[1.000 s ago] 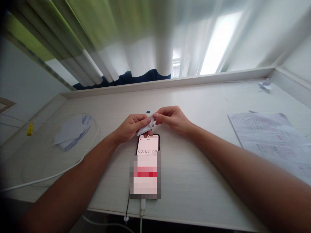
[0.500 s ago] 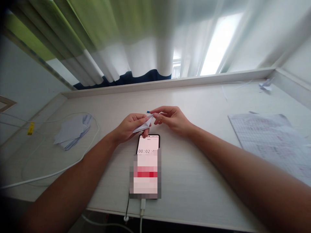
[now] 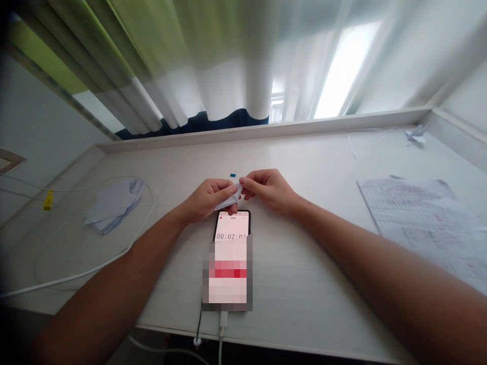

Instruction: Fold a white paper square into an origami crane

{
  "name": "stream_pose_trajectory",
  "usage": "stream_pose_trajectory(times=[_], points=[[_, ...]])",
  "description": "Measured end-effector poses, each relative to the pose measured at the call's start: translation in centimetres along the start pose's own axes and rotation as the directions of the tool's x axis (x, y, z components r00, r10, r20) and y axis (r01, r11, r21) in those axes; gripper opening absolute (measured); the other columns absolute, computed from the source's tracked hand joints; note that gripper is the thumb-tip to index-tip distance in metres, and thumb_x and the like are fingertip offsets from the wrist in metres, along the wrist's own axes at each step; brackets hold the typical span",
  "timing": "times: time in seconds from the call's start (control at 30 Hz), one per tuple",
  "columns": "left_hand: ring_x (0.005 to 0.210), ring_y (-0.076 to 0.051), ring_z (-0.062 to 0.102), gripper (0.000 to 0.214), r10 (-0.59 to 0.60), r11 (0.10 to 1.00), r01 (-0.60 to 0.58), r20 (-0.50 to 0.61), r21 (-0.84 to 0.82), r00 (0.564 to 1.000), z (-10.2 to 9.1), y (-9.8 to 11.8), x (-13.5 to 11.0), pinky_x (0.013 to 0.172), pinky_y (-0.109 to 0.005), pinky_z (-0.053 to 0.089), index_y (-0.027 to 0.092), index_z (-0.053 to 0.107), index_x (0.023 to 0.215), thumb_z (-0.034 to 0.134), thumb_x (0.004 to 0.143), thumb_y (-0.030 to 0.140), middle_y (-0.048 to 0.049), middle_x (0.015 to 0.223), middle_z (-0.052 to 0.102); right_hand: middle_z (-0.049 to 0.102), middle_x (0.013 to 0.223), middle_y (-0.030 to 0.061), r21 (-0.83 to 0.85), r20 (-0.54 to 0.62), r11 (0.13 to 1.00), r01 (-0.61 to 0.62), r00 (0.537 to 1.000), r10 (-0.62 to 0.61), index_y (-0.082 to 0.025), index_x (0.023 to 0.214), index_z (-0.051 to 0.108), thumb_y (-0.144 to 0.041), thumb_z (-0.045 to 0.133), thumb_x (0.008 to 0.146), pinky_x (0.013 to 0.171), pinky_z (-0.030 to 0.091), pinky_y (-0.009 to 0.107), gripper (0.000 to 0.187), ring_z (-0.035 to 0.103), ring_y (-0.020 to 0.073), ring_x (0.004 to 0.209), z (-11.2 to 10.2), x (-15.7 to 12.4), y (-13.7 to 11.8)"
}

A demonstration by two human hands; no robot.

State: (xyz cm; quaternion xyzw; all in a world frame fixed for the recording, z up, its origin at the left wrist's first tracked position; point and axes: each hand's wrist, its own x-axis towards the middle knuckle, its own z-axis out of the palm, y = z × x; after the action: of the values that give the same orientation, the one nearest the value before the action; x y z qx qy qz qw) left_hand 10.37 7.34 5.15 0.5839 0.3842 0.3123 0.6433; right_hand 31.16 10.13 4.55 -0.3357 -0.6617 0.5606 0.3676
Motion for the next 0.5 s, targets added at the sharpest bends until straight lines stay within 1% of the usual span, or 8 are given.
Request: stream_pose_trajectory(times=[0.13,0.23,0.37,0.43,0.5], points=[[0.058,-0.012,0.066,0.046,0.025,1.0,-0.025,-0.025,0.018,0.999,0.2,-0.1,0.0,0.057,-0.022,0.05,0.012,0.066,0.084,0.069,0.089,0.057,-0.0077,0.069,0.074,0.071,0.069,0.0034,-0.008,-0.019,1.0,0.019,1.0,-0.019,-0.018,0.071,0.07,-0.06,0.07,0.089,0.067,0.05,0.028,0.046,0.062,0.0143,0.065,0.1,0.0,0.1],[0.056,-0.012,0.065,0.048,0.018,1.0,-0.018,-0.053,-0.01,0.998,0.7,-0.1,0.0,0.054,-0.022,0.049,0.012,0.066,0.086,0.071,0.087,0.059,-0.0074,0.07,0.074,0.068,0.066,0.0019,-0.054,-0.054,0.998,0.036,0.998,-0.039,-0.018,0.07,0.067,-0.058,0.068,0.091,0.063,0.047,0.027,0.046,0.059,0.0129,0.062,0.2,0.0,0.1],[0.059,-0.014,0.069,0.047,-0.038,0.998,0.034,-0.085,-0.047,0.996,1.2,0.2,-0.1,0.054,-0.022,0.051,0.011,0.066,0.09,0.084,0.076,0.051,-0.0085,0.075,0.076,0.065,0.064,0.0005,-0.04,-0.071,0.998,0.051,0.996,-0.053,-0.018,0.07,0.067,-0.058,0.068,0.091,0.059,0.046,0.026,0.046,0.057,0.0122,0.059,0.4,0.0,0.0],[0.059,-0.014,0.069,0.048,-0.04,0.997,0.034,-0.089,-0.072,0.995,1.3,0.2,-0.1,0.054,-0.022,0.051,0.01,0.067,0.092,0.085,0.075,0.051,-0.0094,0.076,0.077,0.067,0.066,0.0015,-0.003,-0.051,0.998,0.055,0.997,-0.055,-0.017,0.072,0.068,-0.059,0.069,0.09,0.061,0.048,0.026,0.046,0.059,0.0129,0.061,0.4,-0.1,0.0],[0.059,-0.014,0.069,0.048,-0.024,0.995,0.016,-0.083,-0.093,0.996,1.2,0.2,-0.1,0.054,-0.022,0.052,0.009,0.069,0.094,0.085,0.075,0.051,-0.0095,0.077,0.077,0.07,0.072,0.0027,0.05,-0.025,0.997,0.06,0.998,-0.059,-0.017,0.077,0.071,-0.059,0.074,0.085,0.064,0.051,0.028,0.042,0.062,0.0146,0.066,0.3,-0.1,0.1]])
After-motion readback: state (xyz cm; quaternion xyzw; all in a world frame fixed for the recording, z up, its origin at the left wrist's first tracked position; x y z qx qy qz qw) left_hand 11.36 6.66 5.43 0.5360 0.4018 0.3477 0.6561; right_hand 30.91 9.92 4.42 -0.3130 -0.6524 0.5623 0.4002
